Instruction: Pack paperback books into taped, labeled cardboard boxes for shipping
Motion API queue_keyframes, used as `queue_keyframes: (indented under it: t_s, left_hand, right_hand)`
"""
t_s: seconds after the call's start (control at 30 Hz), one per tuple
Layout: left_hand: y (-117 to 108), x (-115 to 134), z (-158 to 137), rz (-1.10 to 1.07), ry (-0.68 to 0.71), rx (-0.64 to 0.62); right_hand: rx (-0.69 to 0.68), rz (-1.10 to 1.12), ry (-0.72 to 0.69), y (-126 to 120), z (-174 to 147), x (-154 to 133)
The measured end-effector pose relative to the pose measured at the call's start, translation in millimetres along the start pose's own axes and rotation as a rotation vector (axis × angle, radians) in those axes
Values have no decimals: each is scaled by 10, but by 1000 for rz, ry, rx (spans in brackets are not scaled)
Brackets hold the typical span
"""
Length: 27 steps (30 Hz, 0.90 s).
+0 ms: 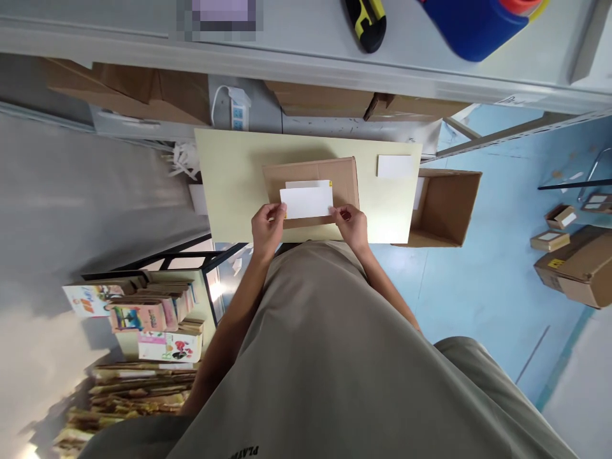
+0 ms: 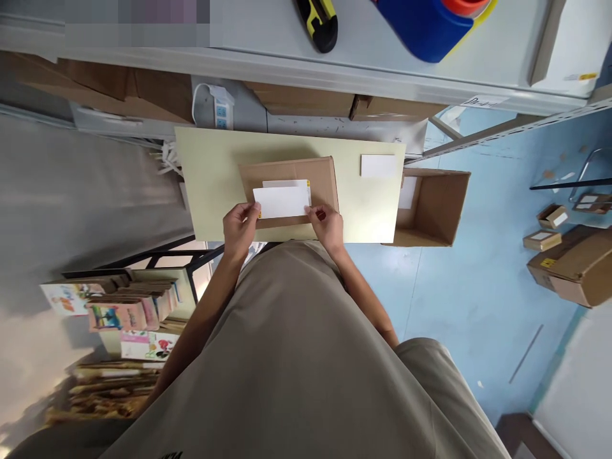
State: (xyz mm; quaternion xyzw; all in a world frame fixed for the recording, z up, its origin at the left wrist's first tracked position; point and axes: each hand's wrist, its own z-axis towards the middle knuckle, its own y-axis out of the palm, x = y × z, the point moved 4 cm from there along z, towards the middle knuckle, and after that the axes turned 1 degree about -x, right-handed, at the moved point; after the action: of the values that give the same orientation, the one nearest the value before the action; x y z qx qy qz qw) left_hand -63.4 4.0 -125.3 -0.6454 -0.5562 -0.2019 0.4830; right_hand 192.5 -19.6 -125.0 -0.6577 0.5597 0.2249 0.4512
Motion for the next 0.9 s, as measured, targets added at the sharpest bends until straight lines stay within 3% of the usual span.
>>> queue_keyframes:
  t_s: [0.37,0.9]
  left_hand:
    - [213,-150,344,62,58,-5]
    - [286,-104,347,294,102,46]
  right_hand:
    - [68,-313,-65,179,217,89]
    - [82,-511,24,221,307,64]
